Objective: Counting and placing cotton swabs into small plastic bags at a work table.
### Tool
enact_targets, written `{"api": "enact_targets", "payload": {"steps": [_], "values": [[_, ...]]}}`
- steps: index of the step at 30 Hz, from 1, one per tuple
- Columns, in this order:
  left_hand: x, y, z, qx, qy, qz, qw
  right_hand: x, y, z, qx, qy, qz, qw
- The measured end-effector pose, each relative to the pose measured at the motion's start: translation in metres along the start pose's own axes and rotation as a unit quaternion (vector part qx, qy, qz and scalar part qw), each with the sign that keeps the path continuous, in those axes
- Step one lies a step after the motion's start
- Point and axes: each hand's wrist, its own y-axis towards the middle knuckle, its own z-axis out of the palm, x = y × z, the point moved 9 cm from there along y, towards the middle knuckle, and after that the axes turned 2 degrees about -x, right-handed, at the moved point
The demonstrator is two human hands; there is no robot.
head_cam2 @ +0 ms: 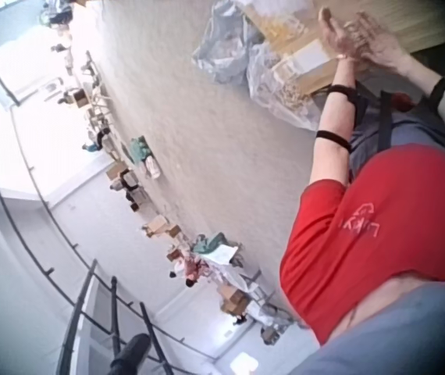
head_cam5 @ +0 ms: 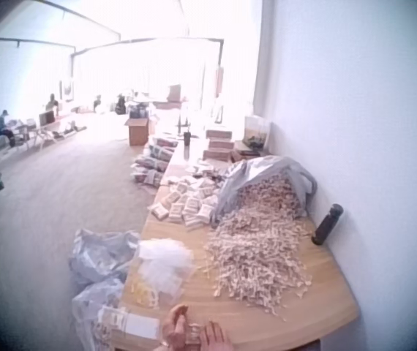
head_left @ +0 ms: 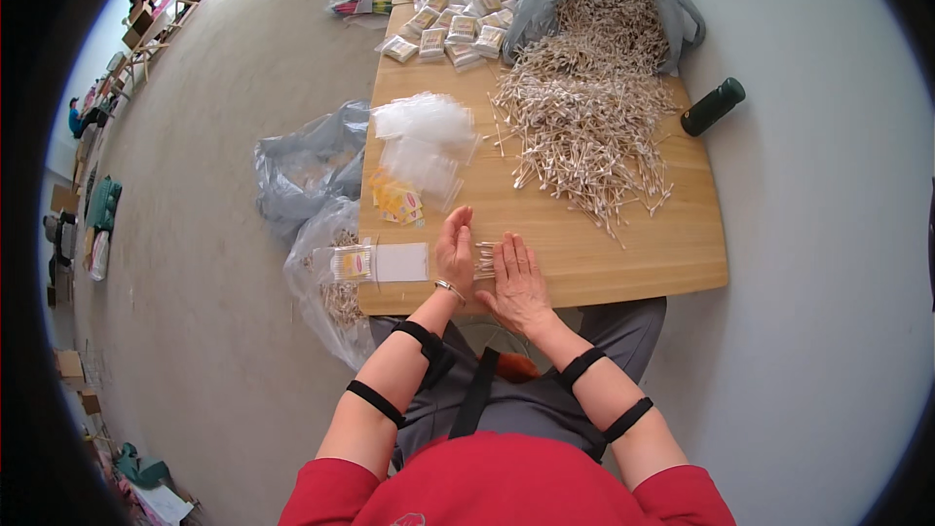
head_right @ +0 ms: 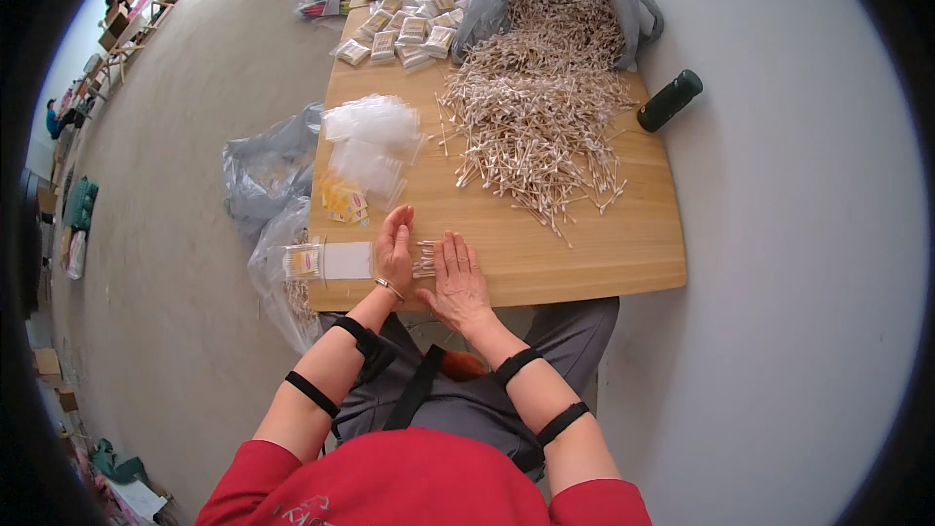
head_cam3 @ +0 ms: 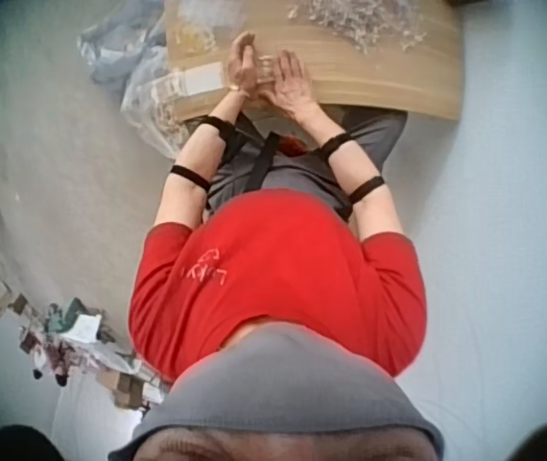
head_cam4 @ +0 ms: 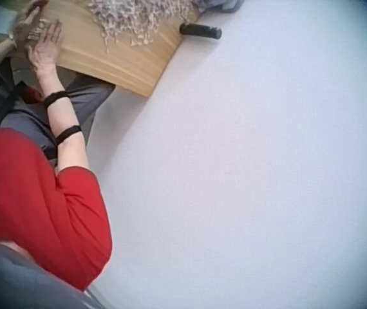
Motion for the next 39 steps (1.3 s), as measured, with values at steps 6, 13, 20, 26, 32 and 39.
{"api": "enact_targets", "payload": {"steps": [6,13,20,26,32,39], "values": [[-0.003,0.003,-0.002,-0.014,-0.028,-0.02,0.999,-0.004,0.019,0.0,0.032,-0.04,0.038,0.998],[-0.001,0.001,-0.003,-0.026,-0.033,-0.022,0.999,-0.011,0.036,0.009,0.012,-0.07,0.057,0.996],[-0.004,0.002,-0.002,-0.03,-0.017,-0.003,0.999,-0.018,0.042,0.007,0.011,-0.076,0.049,0.996],[-0.003,0.001,-0.006,-0.034,-0.014,-0.016,0.999,-0.003,0.014,0.008,0.046,-0.054,0.031,0.997],[0.001,0.006,-0.002,-0.017,-0.031,-0.021,0.999,-0.018,0.028,-0.001,-0.025,-0.052,0.027,0.998],[0.003,0.002,-0.011,-0.047,-0.085,-0.07,0.993,-0.025,0.032,-0.011,-0.056,0.054,0.023,0.997]]}}
